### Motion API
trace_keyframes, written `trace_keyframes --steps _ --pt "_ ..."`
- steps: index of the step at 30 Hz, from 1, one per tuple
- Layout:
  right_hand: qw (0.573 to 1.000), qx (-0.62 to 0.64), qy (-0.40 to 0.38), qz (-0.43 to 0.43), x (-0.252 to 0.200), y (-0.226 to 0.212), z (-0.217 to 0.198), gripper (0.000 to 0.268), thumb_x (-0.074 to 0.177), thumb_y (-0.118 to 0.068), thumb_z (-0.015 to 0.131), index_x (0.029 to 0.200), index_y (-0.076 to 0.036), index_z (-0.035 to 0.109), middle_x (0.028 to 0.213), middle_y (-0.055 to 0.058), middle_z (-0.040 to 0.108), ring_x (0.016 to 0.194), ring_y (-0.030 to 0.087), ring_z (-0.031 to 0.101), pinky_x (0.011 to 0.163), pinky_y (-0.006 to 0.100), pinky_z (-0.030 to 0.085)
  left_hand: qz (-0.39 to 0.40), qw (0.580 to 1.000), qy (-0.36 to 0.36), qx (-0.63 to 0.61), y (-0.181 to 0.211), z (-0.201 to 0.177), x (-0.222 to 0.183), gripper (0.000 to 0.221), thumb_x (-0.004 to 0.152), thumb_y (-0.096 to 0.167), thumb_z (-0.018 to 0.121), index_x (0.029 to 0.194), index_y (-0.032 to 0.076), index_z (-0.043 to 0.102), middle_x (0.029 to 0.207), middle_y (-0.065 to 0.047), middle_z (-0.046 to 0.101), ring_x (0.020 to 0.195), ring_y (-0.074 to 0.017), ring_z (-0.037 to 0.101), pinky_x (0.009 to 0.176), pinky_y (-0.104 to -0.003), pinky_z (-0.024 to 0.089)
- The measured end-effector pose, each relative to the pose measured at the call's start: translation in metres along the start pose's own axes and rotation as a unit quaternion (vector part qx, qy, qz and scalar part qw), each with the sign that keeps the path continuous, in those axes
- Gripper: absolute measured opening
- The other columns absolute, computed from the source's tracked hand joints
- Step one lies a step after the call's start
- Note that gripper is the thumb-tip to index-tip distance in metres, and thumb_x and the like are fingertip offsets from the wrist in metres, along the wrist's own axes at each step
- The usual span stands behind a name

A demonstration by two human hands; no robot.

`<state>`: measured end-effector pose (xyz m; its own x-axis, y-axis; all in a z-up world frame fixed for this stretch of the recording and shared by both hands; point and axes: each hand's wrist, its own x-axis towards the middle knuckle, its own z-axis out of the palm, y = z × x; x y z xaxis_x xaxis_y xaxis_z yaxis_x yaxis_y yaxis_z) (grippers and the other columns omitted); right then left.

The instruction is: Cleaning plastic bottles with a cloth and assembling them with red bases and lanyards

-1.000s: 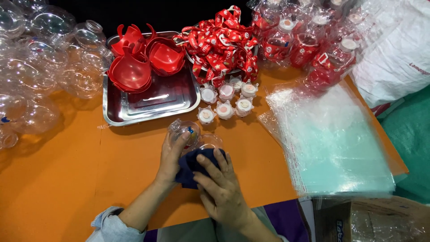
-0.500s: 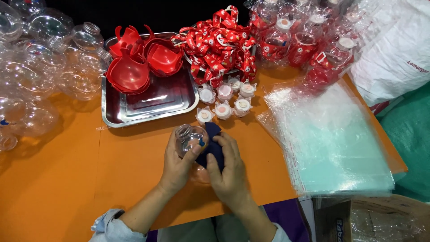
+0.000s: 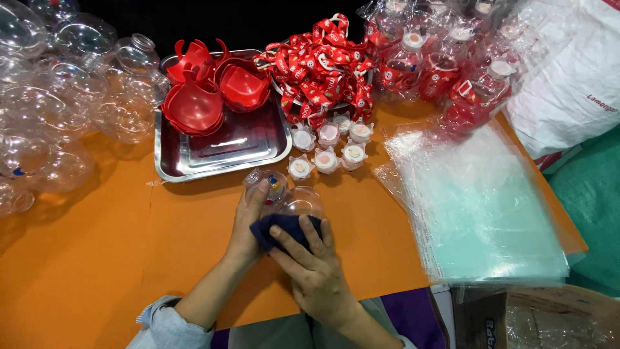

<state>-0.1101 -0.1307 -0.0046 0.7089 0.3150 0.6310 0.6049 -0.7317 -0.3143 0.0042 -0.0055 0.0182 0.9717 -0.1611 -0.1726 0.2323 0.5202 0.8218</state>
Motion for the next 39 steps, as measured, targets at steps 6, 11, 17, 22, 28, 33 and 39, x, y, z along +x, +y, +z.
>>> trace_keyframes --steps 6,11,17,22,28,33,39 --pt "0.995 0.091 -0.042 -0.019 -0.014 0.006 -0.015 0.042 0.096 0.010 0.052 0.132 -0.003 0.068 0.154 0.009 0.050 0.153 0.043 0.023 0.126 0.060 0.022 -0.095 0.994 0.048 -0.039 0.007 0.004 0.001 0.047 0.085 0.038 0.067 0.121 0.009 0.058 0.115 -0.015 0.069 0.107 -0.0342 0.070 0.094 -0.043 0.057" --pt "0.994 0.099 -0.037 -0.017 -0.024 0.011 -0.010 0.043 0.095 0.010 0.047 0.133 -0.001 0.065 0.155 0.011 0.049 0.153 0.045 0.020 0.122 0.063 0.030 -0.117 0.991 0.042 -0.043 0.012 0.006 0.000 0.053 0.083 0.042 0.065 0.124 0.009 0.057 0.121 -0.015 0.068 0.114 -0.0338 0.067 0.100 -0.047 0.054" --pt "0.997 0.070 0.006 0.032 -0.005 0.008 -0.010 0.041 0.103 -0.011 0.052 0.144 -0.003 0.053 0.162 0.019 0.037 0.156 0.050 0.015 0.127 0.064 0.020 -0.082 0.996 0.001 -0.040 -0.005 -0.005 0.005 0.045 0.087 0.041 0.063 0.118 0.008 0.063 0.114 -0.011 0.071 0.106 -0.0272 0.069 0.094 -0.041 0.054" --pt "0.979 0.101 0.079 0.159 0.019 0.014 -0.012 0.056 0.106 -0.035 0.045 0.150 -0.001 0.040 0.160 0.029 0.034 0.153 0.046 0.030 0.124 0.057 0.029 -0.060 0.998 -0.022 0.017 -0.014 -0.008 0.000 0.046 0.081 0.033 0.066 0.121 0.011 0.063 0.120 -0.006 0.072 0.116 -0.0203 0.067 0.081 -0.032 0.049" --pt "0.757 0.428 0.107 0.483 0.040 -0.002 -0.024 0.064 0.098 -0.044 0.041 0.152 -0.009 0.044 0.145 0.009 0.061 0.134 0.021 0.058 0.112 0.033 0.046 0.189 0.962 -0.177 0.086 -0.007 -0.010 -0.012 0.063 0.078 0.041 0.078 0.124 0.004 0.056 0.115 -0.012 0.067 0.106 -0.0245 0.067 0.091 -0.036 0.056" --pt "0.463 0.703 0.202 0.501 0.041 -0.012 -0.019 0.065 0.102 -0.043 0.031 0.144 0.001 0.055 0.141 0.026 0.063 0.132 0.036 0.058 0.112 0.047 0.047 0.277 0.936 -0.140 0.167 -0.001 -0.007 -0.016 0.067 0.081 0.057 0.070 0.123 0.006 0.057 0.112 -0.010 0.066 0.108 -0.0240 0.065 0.098 -0.039 0.052" --pt "0.307 0.710 0.158 0.613 0.058 -0.033 -0.038 0.070 0.096 -0.051 0.037 0.146 -0.006 0.056 0.146 0.020 0.062 0.130 0.035 0.058 0.105 0.055 0.048 0.340 0.897 -0.103 0.264 0.014 -0.002 -0.024 0.069 0.081 0.055 0.070 0.124 0.005 0.054 0.110 -0.010 0.065 0.102 -0.0217 0.065 0.094 -0.035 0.052"
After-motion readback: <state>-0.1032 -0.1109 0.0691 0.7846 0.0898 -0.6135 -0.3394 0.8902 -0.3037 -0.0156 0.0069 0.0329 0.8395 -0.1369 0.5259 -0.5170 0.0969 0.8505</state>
